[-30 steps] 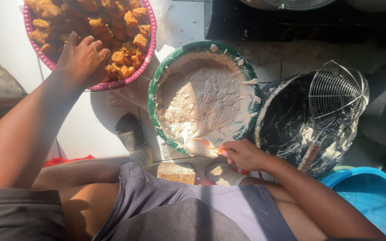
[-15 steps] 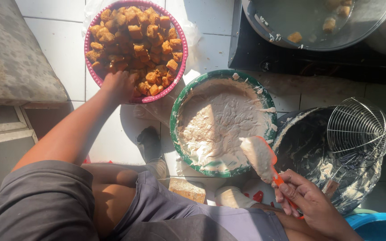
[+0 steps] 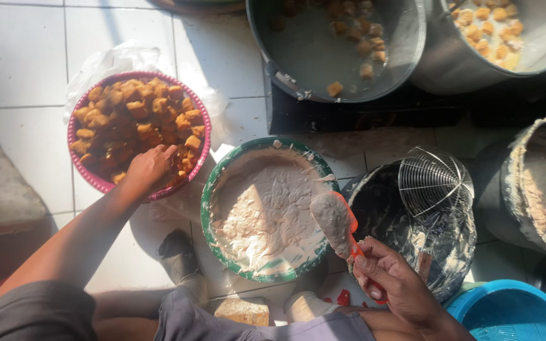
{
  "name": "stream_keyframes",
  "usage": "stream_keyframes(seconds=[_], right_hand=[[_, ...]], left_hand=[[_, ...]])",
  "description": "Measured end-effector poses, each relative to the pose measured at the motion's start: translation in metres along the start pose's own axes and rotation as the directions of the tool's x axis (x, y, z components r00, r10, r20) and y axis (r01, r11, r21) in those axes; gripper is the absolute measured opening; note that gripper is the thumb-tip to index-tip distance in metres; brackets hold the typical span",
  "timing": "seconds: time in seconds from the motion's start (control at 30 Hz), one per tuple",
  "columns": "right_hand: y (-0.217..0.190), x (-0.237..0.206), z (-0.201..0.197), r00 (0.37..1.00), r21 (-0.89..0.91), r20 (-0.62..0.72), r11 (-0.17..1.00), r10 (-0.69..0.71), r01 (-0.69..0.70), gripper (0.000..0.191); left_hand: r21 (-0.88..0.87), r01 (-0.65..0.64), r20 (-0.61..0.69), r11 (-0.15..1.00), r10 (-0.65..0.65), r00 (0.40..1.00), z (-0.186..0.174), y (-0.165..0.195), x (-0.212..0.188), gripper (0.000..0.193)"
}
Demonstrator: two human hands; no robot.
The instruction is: The person sits on the floor and coats fried tofu cubes with wet batter. They take tofu pieces one at a time from a pink basin, spread batter over each piece with an orange spatula, and drop the coated pieces into pots of hot oil on a portable stove.
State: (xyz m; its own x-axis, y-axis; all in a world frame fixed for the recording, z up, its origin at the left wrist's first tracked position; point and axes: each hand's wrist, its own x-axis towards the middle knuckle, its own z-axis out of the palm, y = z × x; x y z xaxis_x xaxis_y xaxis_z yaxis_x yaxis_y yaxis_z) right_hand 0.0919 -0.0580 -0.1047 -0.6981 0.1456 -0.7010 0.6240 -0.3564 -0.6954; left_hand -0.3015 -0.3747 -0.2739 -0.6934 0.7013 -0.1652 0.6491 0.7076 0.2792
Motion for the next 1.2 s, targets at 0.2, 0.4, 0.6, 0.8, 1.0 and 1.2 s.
stream_keyframes(seconds=[0.2, 0.4, 0.6, 0.8, 1.0, 1.2], right_hand=[[-0.006, -0.008, 0.008, 0.998, -0.007, 0.0, 0.998, -0.055, 0.055, 0.034], [0.001, 0.0, 0.024, 0.956, 0.021, -0.122, 0.962, -0.267, 0.271, 0.032], [-0.006, -0.004, 0.012, 0.885, 0.087, -0.231, 0.897, -0.406, 0.434, 0.032], [0.002, 0.0, 0.003, 0.864, 0.069, -0.274, 0.888, -0.422, 0.455, 0.028], [0.001, -0.003, 0.0, 0.851, 0.019, -0.287, 0.886, -0.44, 0.464, 0.023], [-0.001, -0.004, 0.004, 0.822, -0.081, -0.319, 0.878, -0.471, 0.472, 0.023]], left_hand=[[-0.557, -0.361, -0.194, 0.748, 0.306, 0.932, -0.036, 0.128, -0.015, 0.033], [-0.751, -0.571, -0.215, 0.33, 0.696, 0.685, -0.056, 0.261, -0.065, 0.042], [-0.884, -0.448, -0.358, 0.133, 0.424, 0.832, -0.054, 0.317, -0.075, 0.036], [-0.979, -0.007, -0.075, -0.205, 0.326, 0.942, -0.026, 0.332, -0.072, 0.033], [-0.867, 0.312, 0.109, -0.389, 0.461, 0.88, -0.013, 0.324, -0.063, 0.048], [-0.911, 0.357, 0.247, -0.204, 0.424, 0.871, -0.012, 0.323, -0.069, 0.031]])
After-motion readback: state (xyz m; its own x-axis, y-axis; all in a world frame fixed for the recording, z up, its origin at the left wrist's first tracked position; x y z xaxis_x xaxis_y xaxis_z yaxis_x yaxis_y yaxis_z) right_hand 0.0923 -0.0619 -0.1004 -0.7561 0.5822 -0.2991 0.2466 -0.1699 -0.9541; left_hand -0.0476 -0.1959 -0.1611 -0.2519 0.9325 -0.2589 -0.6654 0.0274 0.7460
